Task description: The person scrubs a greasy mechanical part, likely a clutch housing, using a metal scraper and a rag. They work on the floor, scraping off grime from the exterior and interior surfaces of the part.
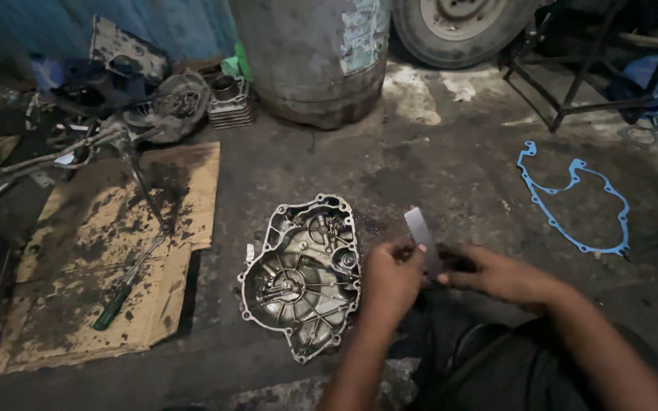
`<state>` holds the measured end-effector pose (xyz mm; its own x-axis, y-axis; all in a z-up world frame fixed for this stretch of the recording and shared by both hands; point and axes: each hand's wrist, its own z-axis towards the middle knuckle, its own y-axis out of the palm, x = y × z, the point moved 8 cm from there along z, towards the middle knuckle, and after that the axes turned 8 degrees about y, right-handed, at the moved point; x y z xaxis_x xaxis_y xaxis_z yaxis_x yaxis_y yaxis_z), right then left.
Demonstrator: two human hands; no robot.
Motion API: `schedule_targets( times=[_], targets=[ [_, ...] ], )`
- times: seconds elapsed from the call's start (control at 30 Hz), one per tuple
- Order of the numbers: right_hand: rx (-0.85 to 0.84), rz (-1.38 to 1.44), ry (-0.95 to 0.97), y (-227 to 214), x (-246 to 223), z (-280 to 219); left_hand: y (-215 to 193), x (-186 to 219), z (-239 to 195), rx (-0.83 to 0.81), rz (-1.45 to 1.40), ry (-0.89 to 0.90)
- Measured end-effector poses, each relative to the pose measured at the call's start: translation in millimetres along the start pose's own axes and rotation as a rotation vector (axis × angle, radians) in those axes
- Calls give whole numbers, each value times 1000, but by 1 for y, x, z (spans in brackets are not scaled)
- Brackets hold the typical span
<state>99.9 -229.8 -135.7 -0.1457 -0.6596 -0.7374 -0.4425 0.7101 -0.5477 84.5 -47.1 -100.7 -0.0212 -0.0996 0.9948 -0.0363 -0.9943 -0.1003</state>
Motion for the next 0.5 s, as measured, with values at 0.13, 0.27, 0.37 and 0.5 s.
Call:
schedule_targets(
  times=[0.13, 0.27, 0.37, 0.5],
  targets=[
    [-27, 243, -53, 15, -14, 7, -13, 16, 4, -73, 89, 198],
    [68, 180, 168, -6, 5, 11, -122, 4, 34, 29, 545, 27],
    [166, 124, 251, -19, 17, 16, -222, -27, 63, 25, 652, -126],
    [246, 91, 99, -20, 24, 35, -286, -102, 60, -79, 771, -51]
  ],
)
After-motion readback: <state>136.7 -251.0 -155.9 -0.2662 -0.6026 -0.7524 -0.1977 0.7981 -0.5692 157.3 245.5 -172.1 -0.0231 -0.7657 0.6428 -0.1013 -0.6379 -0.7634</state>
